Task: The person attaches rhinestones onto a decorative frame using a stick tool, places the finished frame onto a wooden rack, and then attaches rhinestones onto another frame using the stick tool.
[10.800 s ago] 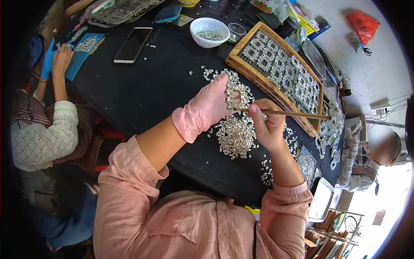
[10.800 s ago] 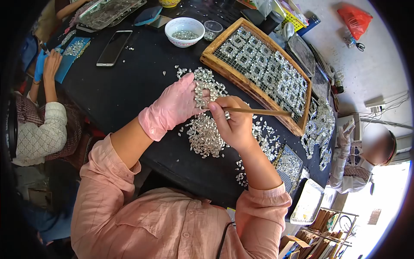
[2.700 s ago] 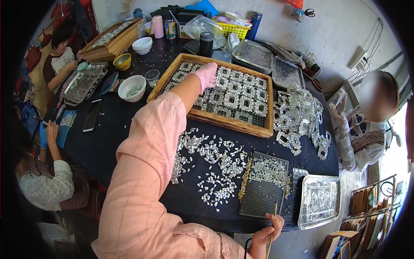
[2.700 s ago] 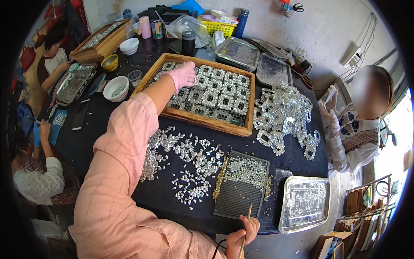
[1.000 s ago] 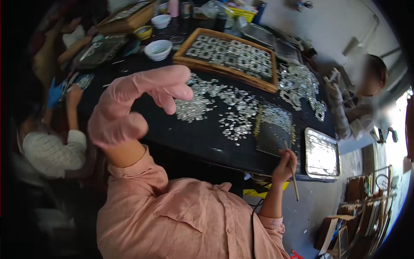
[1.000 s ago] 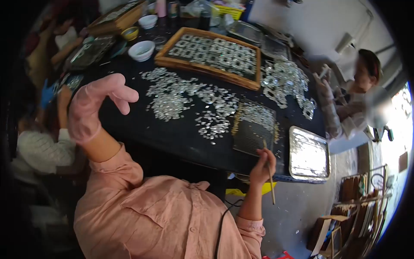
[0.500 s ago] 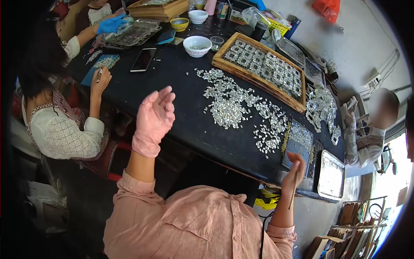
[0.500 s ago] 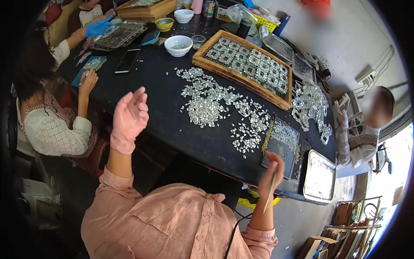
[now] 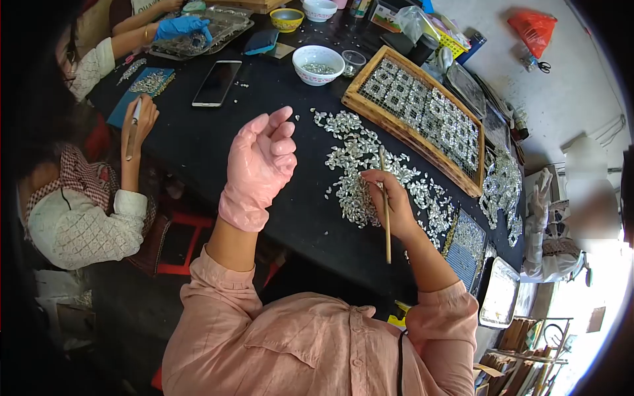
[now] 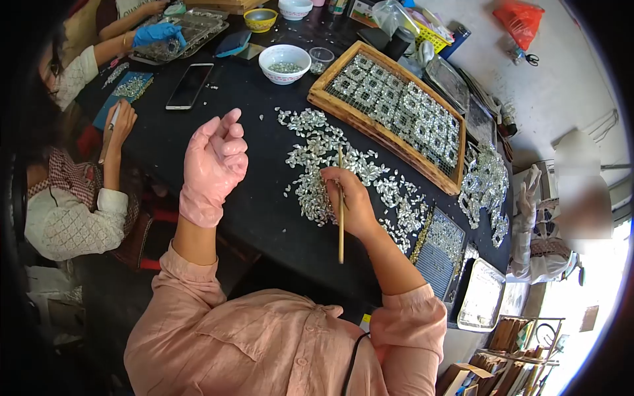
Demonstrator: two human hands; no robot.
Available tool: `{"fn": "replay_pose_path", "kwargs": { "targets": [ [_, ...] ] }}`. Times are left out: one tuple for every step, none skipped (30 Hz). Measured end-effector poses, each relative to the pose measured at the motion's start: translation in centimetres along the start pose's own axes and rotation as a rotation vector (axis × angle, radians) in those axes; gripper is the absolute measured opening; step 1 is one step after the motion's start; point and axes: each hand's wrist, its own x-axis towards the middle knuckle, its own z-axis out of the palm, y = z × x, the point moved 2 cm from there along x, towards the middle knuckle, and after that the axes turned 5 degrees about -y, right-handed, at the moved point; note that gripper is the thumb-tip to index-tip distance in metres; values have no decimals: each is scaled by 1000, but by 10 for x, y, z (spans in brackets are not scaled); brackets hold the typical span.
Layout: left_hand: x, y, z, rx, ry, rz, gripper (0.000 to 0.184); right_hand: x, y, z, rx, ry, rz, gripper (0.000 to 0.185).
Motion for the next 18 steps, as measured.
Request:
{"fn": "replay_pose_path", "kwargs": {
  "targets": [
    [5, 1, -2, -4, -24, -8, 29, 3, 5, 4, -6, 7, 30, 17],
    [8, 0, -4, -7, -47, -17, 30, 6, 6, 5, -40, 0, 10, 17],
    [11, -2, -6, -5, -23, -12, 29, 9, 5, 6, -74, -6, -10, 17],
    [13, -4, -7, -3, -2, -8, 29, 11, 4, 6, -109, -11, -32, 17],
    [16, -6, -9, -1, 19, -5, 29, 13, 4, 7, -138, -14, -47, 18],
    [17, -8, -13, -3, 31, -16, 29, 14, 1, 7, -144, -52, -29, 18],
    [17, -9, -16, -6, 43, -27, 29, 15, -4, 5, -150, -90, -13, 19],
    [17, -11, -20, -8, 54, -37, 29, 15, -9, 3, -156, -129, 3, 19],
    [15, -11, -21, 22, 62, -21, 30, 13, -12, 3, -95, -163, 28, 21],
    [13, -10, -20, 52, 70, -4, 30, 12, -15, 2, -81, -151, 21, 21],
    [12, -9, -21, 84, 77, 14, 30, 11, -18, -1, -68, -136, 13, 20],
    [12, -8, -23, 65, 59, 4, 30, 11, -19, -4, -57, -122, 4, 20],
    [12, -9, -27, 45, 42, -8, 30, 11, -14, -9, -37, -136, 90, 19],
    [11, -10, -28, 27, 25, -21, 30, 14, -11, -11, -17, -136, 106, 18],
    [11, -11, -28, 38, 36, -16, 30, 19, -7, -12, 2, -134, 121, 18],
    [10, -11, -27, 50, 46, -9, 30, 23, -3, -12, 23, -131, 134, 18],
    [10, -11, -25, 64, 57, -3, 30, 25, 2, -7, 125, -113, 162, 16],
    [10, -11, -25, 63, 54, -3, 30, 28, 2, -2, 114, -114, 153, 16]
  ]
}}
